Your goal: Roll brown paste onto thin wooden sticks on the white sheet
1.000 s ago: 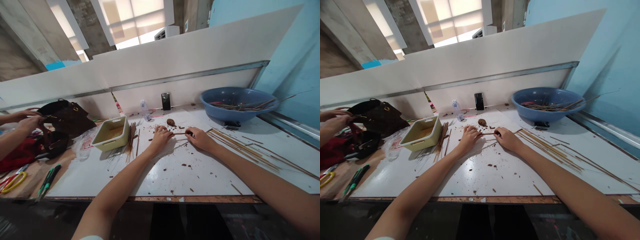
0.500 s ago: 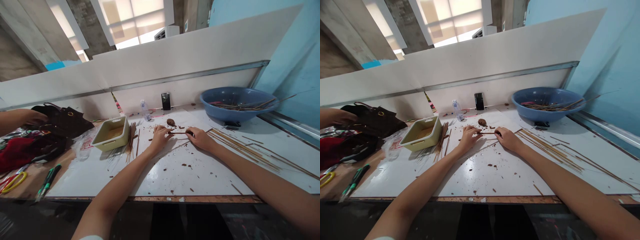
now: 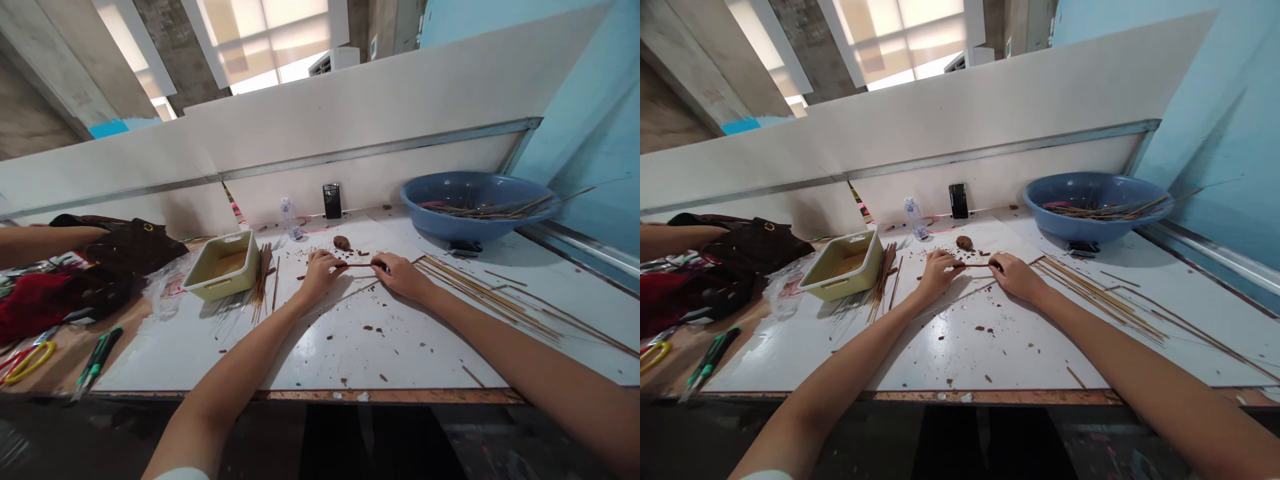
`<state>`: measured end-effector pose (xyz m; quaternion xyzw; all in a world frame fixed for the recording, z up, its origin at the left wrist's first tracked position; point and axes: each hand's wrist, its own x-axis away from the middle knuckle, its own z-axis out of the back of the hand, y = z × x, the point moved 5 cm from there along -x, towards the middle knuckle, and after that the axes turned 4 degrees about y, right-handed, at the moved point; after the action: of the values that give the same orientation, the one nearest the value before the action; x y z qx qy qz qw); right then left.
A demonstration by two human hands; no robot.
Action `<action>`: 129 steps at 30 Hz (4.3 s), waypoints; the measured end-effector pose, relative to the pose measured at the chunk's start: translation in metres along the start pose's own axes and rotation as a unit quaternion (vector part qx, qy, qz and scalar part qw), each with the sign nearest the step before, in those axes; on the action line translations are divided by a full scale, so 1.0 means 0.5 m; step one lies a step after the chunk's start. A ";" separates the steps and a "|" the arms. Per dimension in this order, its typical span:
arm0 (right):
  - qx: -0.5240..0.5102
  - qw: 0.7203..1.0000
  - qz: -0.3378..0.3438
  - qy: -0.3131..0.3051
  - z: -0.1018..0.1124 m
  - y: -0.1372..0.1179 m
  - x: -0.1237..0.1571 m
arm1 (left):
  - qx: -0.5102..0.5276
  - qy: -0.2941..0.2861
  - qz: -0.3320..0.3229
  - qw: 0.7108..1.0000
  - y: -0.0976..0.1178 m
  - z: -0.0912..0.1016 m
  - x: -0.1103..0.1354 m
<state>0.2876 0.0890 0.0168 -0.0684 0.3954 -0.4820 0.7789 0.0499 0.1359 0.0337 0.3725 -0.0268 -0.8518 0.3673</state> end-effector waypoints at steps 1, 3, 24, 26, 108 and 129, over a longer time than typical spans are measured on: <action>0.001 1.000 -0.001 0.001 0.001 -0.001 0.000 | 0.000 0.000 0.000 1.000 0.000 0.001 -0.001; 0.001 1.000 0.000 0.002 0.004 -0.004 -0.001 | -0.004 -0.003 -0.001 1.000 -0.001 0.002 -0.003; 0.006 1.000 0.000 0.001 0.011 0.015 -0.005 | 0.001 0.003 0.003 1.000 -0.010 0.004 -0.001; 0.014 1.000 -0.002 0.002 0.011 0.024 -0.006 | -0.005 0.007 0.006 1.000 -0.014 0.004 0.000; 0.063 0.998 -0.003 0.005 -0.001 0.033 -0.003 | -0.090 0.042 0.151 0.983 -0.117 0.088 -0.029; 0.032 0.999 0.024 0.022 0.009 0.014 -0.002 | -0.110 0.073 0.186 0.974 -0.157 0.090 -0.009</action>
<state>0.2951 0.0922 0.0171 -0.0230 0.3981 -0.4773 0.7830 -0.0252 0.1859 0.0441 0.3793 0.0251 -0.7366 0.5593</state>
